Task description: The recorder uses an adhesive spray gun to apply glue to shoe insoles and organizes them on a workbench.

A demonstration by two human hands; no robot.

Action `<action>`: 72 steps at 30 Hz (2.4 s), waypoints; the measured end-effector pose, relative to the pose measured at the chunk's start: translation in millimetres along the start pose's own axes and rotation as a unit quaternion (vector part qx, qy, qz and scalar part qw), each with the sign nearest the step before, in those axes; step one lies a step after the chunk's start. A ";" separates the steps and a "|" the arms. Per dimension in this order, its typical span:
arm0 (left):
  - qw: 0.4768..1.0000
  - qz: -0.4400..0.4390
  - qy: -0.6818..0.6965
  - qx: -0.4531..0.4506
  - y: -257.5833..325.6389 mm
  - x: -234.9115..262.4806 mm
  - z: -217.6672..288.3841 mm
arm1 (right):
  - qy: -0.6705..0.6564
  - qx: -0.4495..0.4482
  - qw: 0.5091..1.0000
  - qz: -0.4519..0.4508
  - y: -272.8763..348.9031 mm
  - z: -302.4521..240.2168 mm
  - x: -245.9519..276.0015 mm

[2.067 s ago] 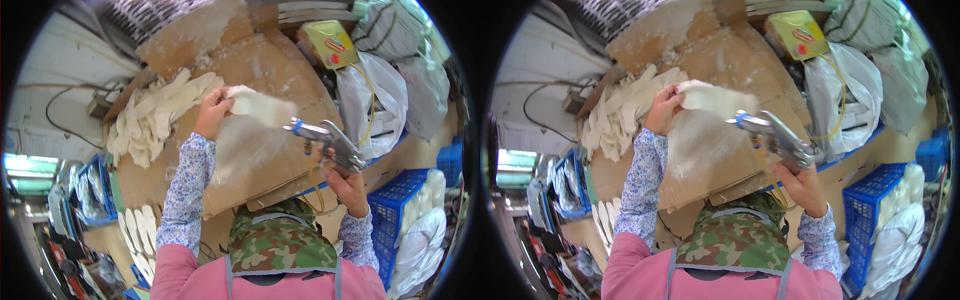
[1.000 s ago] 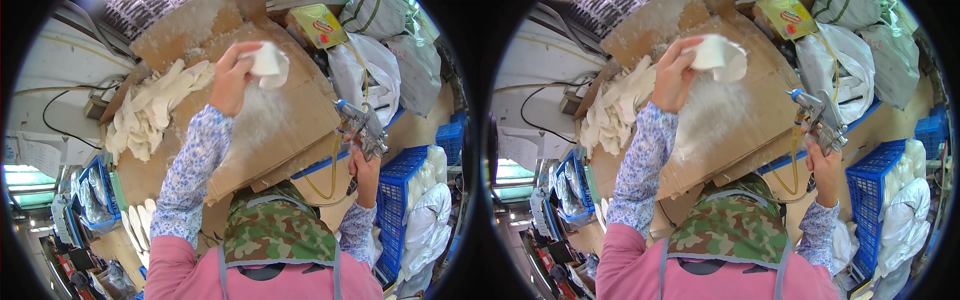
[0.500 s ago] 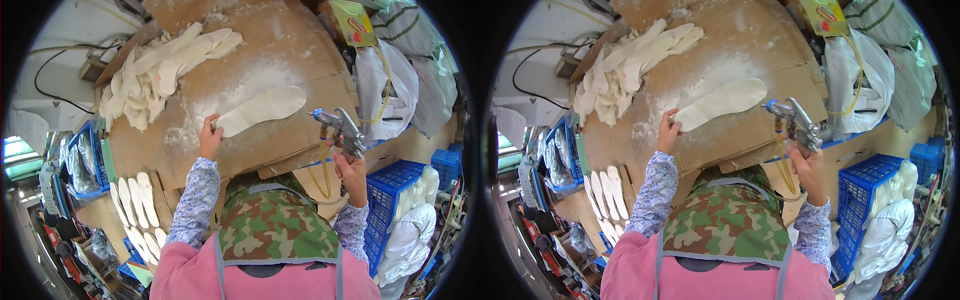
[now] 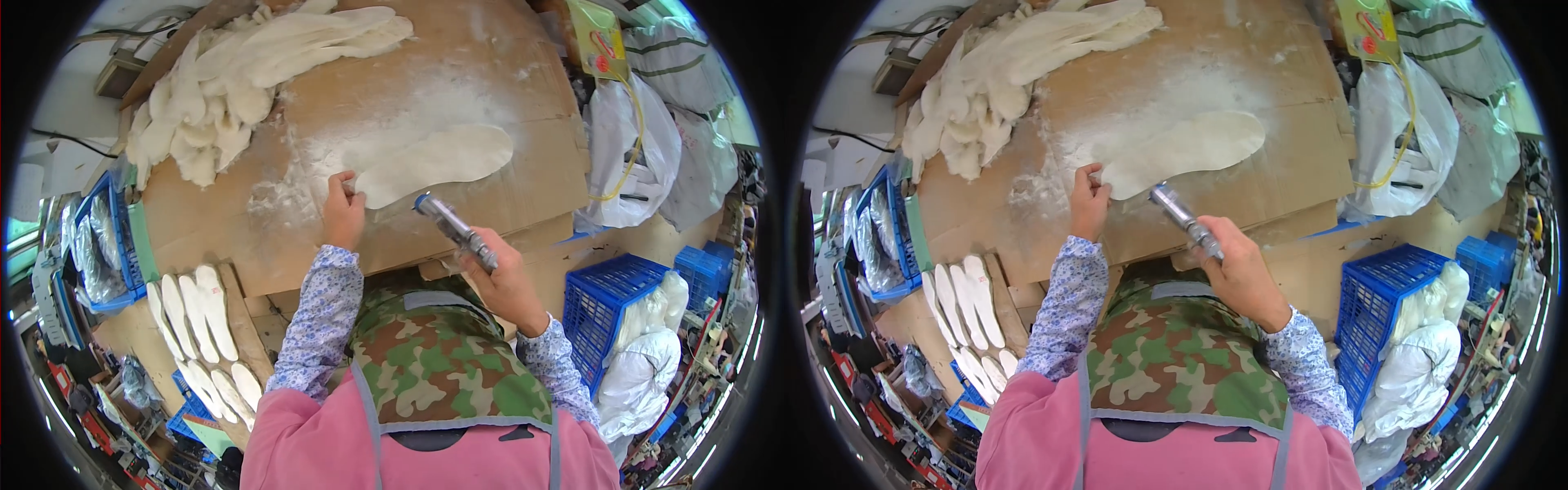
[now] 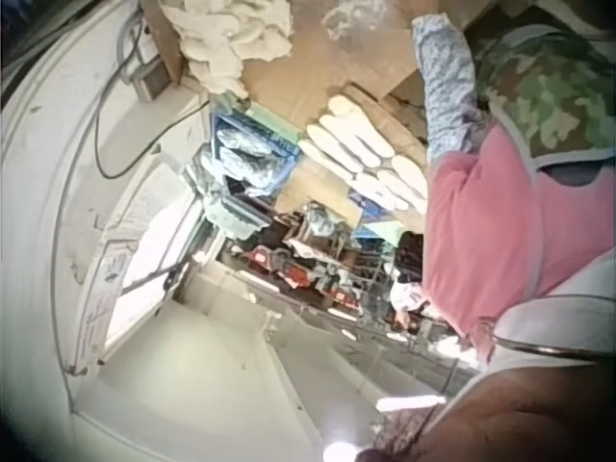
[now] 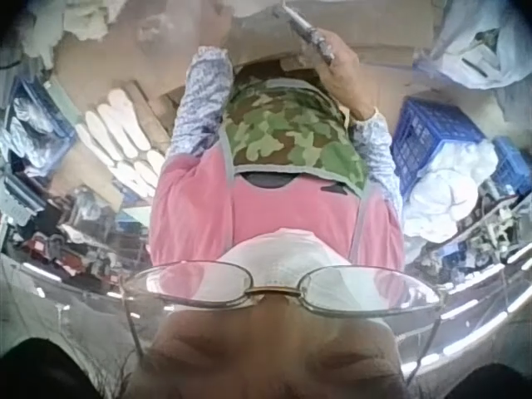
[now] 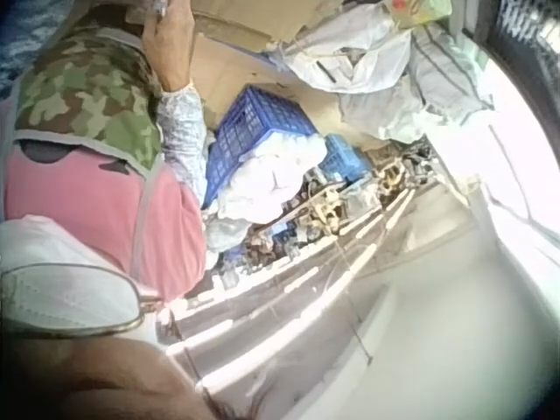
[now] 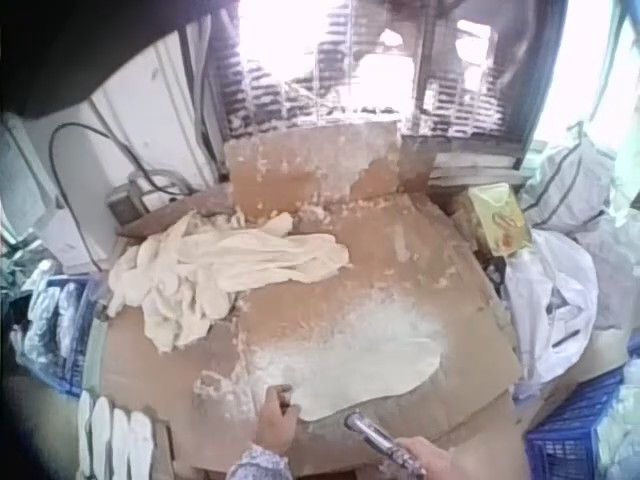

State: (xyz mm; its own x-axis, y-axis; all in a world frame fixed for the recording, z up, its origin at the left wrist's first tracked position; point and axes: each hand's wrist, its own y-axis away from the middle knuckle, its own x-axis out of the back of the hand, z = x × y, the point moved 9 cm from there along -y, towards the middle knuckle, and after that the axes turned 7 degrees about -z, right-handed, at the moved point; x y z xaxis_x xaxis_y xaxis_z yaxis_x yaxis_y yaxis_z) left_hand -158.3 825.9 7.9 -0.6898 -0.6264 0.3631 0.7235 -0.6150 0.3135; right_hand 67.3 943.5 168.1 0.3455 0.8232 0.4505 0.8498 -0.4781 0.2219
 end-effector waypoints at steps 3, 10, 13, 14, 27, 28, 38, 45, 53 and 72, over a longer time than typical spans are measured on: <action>1.000 -0.007 -0.011 -0.010 3.6 3.1 9.1 | 0.003 -0.028 0.996 0.079 4.6 30.2 32.6; 0.980 0.022 -0.153 -0.127 12.1 5.5 40.5 | 0.008 -0.146 0.966 0.214 30.2 99.0 101.8; 0.928 0.129 -0.271 -0.218 29.0 3.9 92.9 | -0.096 -0.185 0.955 0.209 39.0 98.8 105.7; 0.928 0.126 -0.271 -0.222 28.4 -4.2 100.9 | -0.096 -0.186 0.954 0.214 43.3 101.7 105.2; 0.834 -0.155 -0.418 -0.325 19.3 -176.2 116.6 | -0.034 -0.047 0.980 0.190 10.3 78.4 96.2; 0.835 -0.156 -0.418 -0.322 19.2 -176.8 114.6 | -0.026 -0.050 0.981 0.186 8.1 75.3 97.9; 0.839 -0.135 -0.410 -0.331 19.8 -175.5 117.6 | 0.022 -0.062 0.985 0.160 3.0 71.8 100.7; 0.856 -0.144 -0.373 -0.328 28.4 -155.6 118.2 | 0.039 -0.067 0.987 0.143 3.6 65.1 88.1; 0.871 -0.128 -0.363 -0.305 38.1 -126.9 102.4 | 0.058 -0.057 0.991 0.107 -7.4 46.0 67.3; 0.879 -0.126 -0.352 -0.295 41.8 -104.8 90.0 | 0.105 -0.102 0.973 0.177 -0.6 65.2 88.2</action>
State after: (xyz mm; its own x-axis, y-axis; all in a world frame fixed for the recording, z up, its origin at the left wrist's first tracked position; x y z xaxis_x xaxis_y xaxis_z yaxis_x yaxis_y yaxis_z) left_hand -53.3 908.9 62.0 -0.4882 -0.1106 0.8657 0.2679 -0.9630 0.0280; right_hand 123.1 1036.3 151.4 0.4954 0.5245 0.6925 0.5872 -0.7896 0.1780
